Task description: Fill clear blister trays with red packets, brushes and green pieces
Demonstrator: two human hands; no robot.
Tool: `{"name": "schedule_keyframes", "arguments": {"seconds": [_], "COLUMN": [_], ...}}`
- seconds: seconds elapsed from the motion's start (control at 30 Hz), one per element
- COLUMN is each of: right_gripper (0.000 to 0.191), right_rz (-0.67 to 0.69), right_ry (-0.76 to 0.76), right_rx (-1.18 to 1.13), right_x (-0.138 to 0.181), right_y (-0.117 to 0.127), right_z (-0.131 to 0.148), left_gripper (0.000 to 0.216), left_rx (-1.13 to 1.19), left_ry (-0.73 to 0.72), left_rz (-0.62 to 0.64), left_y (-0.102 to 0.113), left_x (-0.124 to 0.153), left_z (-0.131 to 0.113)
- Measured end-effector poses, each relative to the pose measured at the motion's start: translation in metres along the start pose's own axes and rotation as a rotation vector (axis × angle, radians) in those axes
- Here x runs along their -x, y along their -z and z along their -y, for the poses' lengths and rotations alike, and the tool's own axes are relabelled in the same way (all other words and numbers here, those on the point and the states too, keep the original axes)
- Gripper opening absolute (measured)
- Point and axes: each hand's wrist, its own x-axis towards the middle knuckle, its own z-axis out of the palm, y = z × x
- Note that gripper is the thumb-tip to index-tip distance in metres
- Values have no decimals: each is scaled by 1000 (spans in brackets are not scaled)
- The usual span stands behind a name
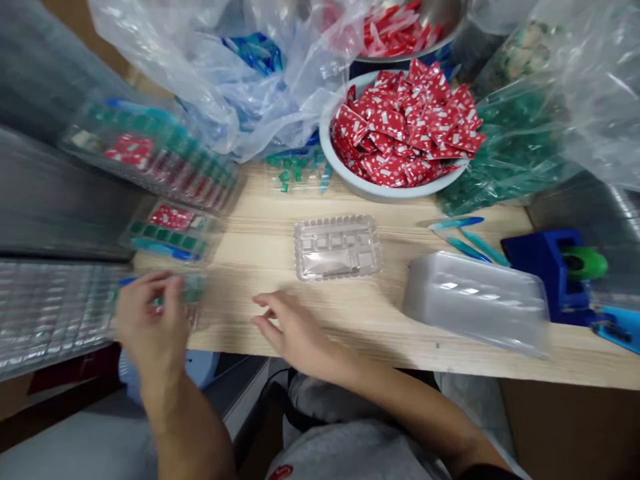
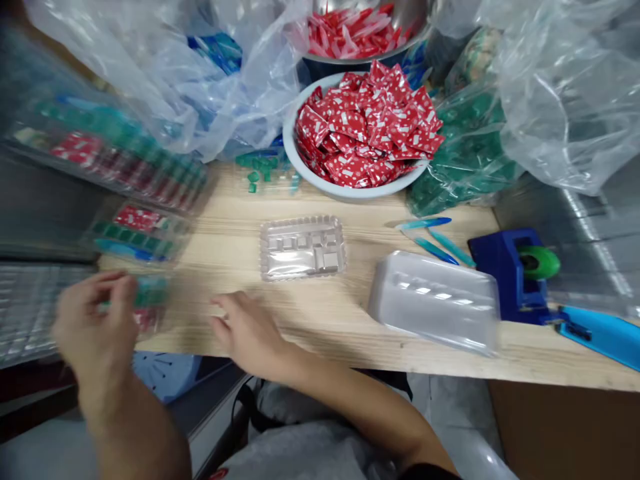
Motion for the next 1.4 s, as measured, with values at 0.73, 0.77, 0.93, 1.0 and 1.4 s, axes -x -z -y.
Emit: {"name": "schedule_keyframes", "arguments": {"seconds": [0.73, 0.77, 0.93, 1.0, 1.4], "right_gripper": [75, 76, 75, 72, 88], "right_rz": [-504, -509, -515, -526, -485], "right_ry": [-126, -121, -112, -99, -85], "right_rx": [-709, -715, -700, -664, -215], "right_x": [69, 67, 61, 60, 52], "right_y": [63, 63, 63, 62, 61], "right_z": [-67, -68, -71, -70, -66], "left_gripper": [19, 20, 25, 27, 29], "left_rx": [-8, 1, -16, -15, 352], "left_ry": [-900, -914, -931, -903, -654], "left_rz": [1181, 1207, 1104, 1014, 721], "left_y": [-111, -112, -118, -121, -103], "left_x": [-37, -38, -24, -15, -8], "left_z": [-145, -145, -145, -145, -127]}}
